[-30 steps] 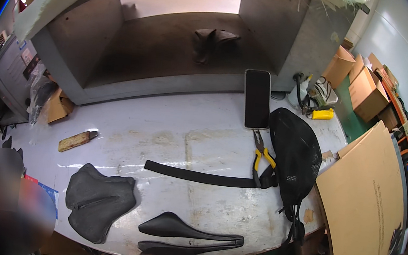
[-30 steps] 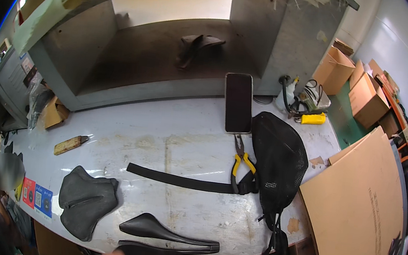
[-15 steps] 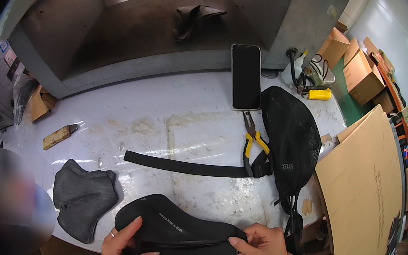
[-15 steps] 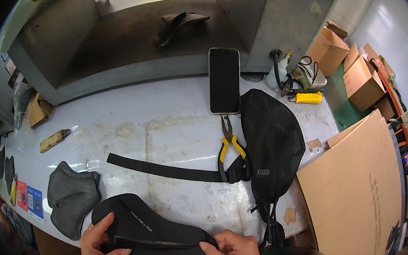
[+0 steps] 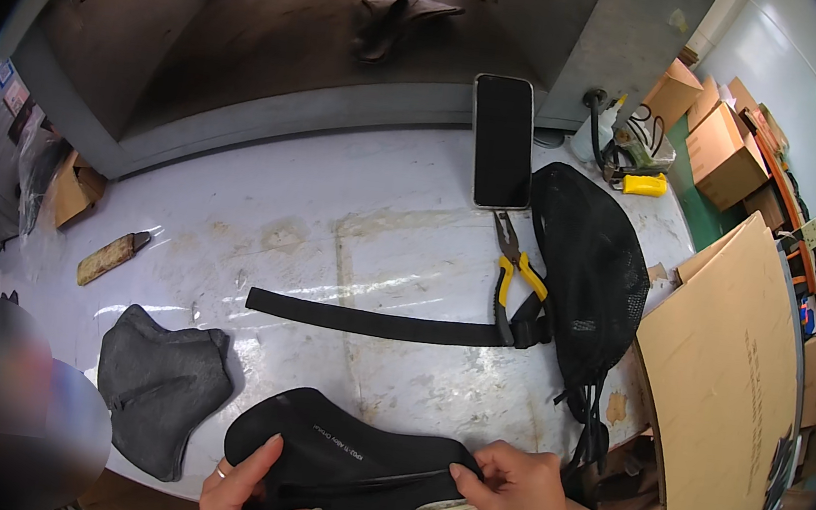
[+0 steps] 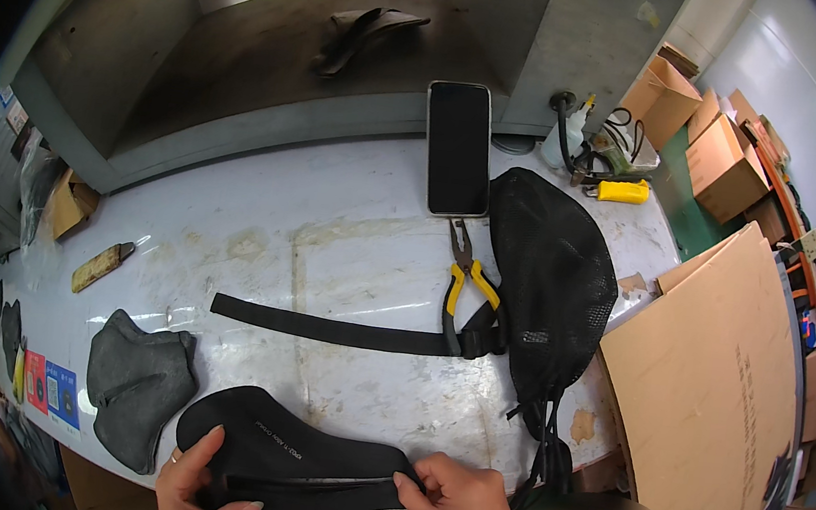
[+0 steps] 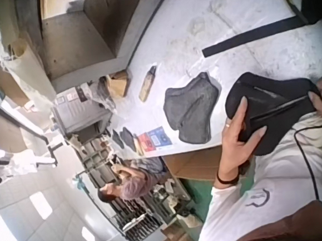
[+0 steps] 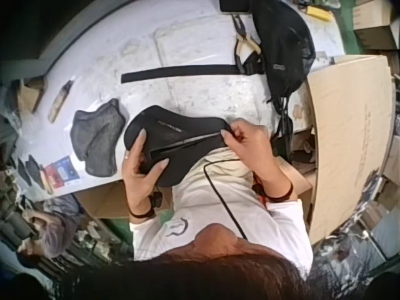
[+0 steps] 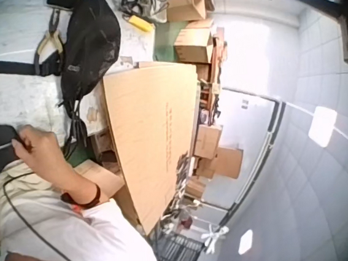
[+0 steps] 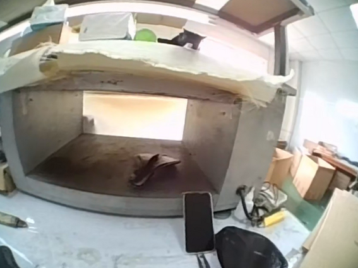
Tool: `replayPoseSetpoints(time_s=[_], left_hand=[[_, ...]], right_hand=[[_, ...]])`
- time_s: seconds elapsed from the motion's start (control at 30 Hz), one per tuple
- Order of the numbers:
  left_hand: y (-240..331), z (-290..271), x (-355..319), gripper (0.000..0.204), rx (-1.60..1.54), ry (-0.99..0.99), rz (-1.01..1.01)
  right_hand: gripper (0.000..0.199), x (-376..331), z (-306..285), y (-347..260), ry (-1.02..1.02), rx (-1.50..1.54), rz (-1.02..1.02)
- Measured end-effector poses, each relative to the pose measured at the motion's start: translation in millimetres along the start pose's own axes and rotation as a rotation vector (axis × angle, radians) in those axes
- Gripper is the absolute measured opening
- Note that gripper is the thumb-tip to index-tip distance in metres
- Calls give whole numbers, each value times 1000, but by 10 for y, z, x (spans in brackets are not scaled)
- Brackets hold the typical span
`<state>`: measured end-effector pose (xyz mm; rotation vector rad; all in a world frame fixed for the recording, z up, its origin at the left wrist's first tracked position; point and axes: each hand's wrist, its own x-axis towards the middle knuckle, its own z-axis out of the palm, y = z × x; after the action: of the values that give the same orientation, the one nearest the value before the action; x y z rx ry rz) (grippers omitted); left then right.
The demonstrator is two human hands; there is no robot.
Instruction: The recorder is inspecting and manipulating several black bicycle saddle components at a workstation.
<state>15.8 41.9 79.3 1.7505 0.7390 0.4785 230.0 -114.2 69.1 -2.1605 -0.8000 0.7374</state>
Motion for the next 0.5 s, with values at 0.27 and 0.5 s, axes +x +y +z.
replayPoseSetpoints(time_s=[0.27,0.5], left_hand=[[167,12,-87,76,591,227,-250],[-366,283,-328,66,-75,636,44]], right_hand=[[25,17,-19,-61,-47,98,121],[24,-38,-68,14,-196,270,167]])
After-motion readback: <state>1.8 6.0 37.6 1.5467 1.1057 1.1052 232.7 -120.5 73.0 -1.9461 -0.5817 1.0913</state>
